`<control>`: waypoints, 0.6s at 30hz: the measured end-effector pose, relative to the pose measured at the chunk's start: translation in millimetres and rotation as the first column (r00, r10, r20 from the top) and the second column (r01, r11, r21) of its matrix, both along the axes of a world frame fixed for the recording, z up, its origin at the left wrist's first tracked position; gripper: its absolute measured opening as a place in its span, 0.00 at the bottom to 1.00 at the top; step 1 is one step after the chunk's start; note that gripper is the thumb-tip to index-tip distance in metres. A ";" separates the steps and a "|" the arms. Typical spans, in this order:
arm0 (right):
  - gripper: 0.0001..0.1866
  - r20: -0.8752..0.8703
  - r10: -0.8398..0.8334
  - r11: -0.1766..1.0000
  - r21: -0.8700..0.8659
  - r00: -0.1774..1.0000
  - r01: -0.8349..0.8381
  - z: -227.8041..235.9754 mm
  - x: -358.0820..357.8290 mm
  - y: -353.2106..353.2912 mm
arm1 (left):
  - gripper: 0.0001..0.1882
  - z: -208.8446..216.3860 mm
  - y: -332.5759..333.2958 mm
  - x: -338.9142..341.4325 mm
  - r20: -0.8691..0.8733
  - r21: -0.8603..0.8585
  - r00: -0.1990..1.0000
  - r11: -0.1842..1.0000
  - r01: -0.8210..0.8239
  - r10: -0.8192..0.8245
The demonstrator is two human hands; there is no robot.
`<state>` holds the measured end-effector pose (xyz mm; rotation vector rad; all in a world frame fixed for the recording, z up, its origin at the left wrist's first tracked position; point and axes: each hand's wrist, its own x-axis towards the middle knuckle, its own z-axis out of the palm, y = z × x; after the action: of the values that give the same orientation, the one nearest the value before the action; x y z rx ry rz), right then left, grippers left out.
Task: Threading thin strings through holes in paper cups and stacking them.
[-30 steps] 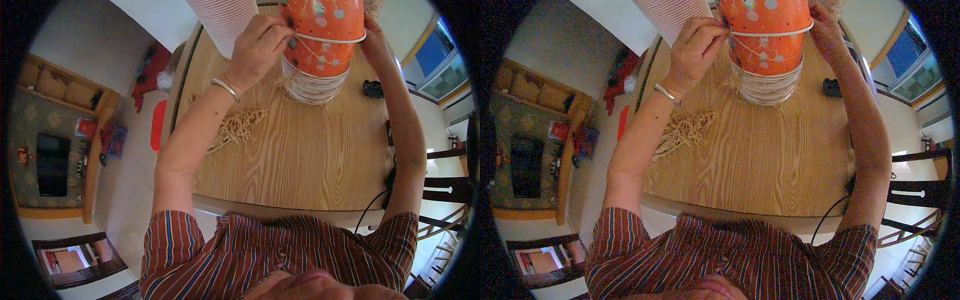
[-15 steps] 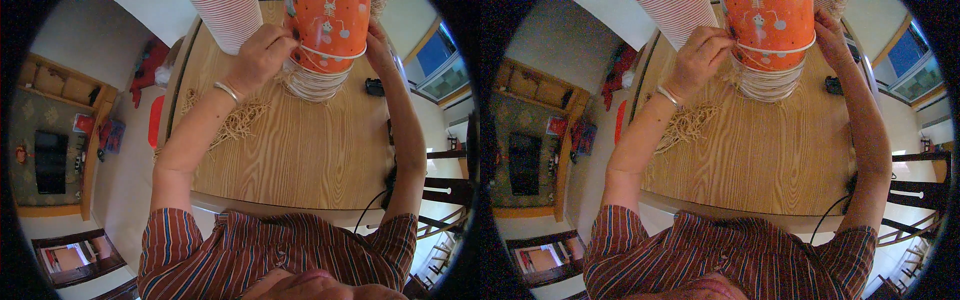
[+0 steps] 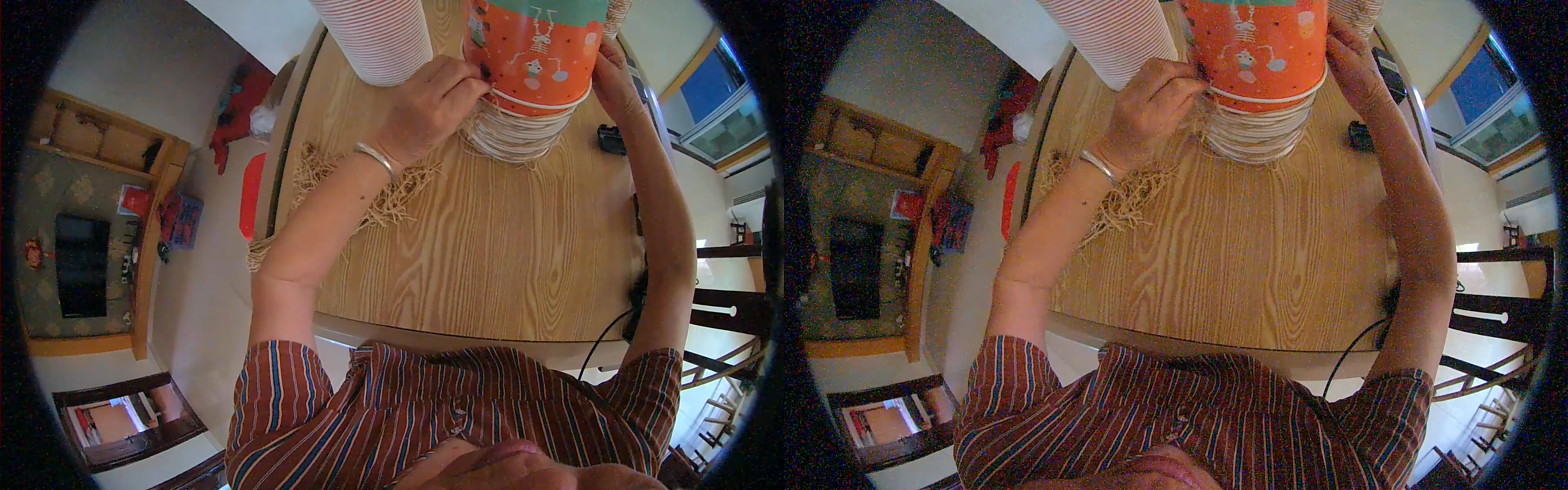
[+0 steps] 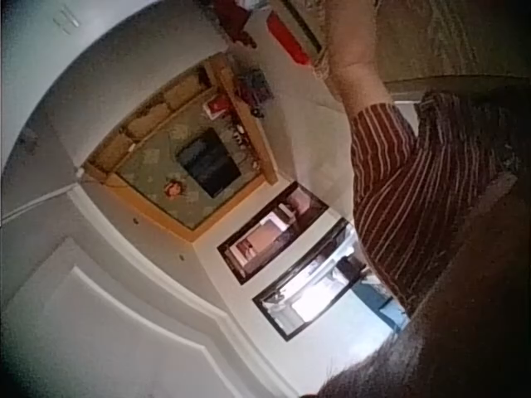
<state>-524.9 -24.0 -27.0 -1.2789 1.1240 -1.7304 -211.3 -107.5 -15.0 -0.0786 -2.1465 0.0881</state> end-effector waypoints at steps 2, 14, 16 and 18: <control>0.20 0.008 0.002 1.000 -0.026 1.000 -0.001 -0.1 4.2 -0.1 | 0.14 -1.5 0.0 0.9 0.002 -0.011 1.000 1.000 -0.004 0.004; 0.20 0.028 -0.031 0.999 0.023 0.999 0.031 -1.4 4.5 -0.6 | 0.09 -4.0 4.5 -4.1 -0.064 -0.106 0.998 0.994 -0.025 0.019; 0.18 0.038 -0.028 1.000 0.011 0.999 0.028 -2.5 3.7 -1.7 | 0.09 -4.8 5.4 -2.4 -0.054 -0.116 0.998 0.993 -0.027 0.021; 0.17 -0.042 -0.001 0.999 -0.044 0.999 -0.001 -4.8 -0.2 -2.9 | 0.10 -7.0 6.0 -1.1 0.015 -0.077 1.000 0.997 -0.022 0.023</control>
<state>-525.1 -26.9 -31.8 -1.3478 1.1158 -1.7441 -212.4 -101.5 -22.1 -0.1000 -2.1598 0.1844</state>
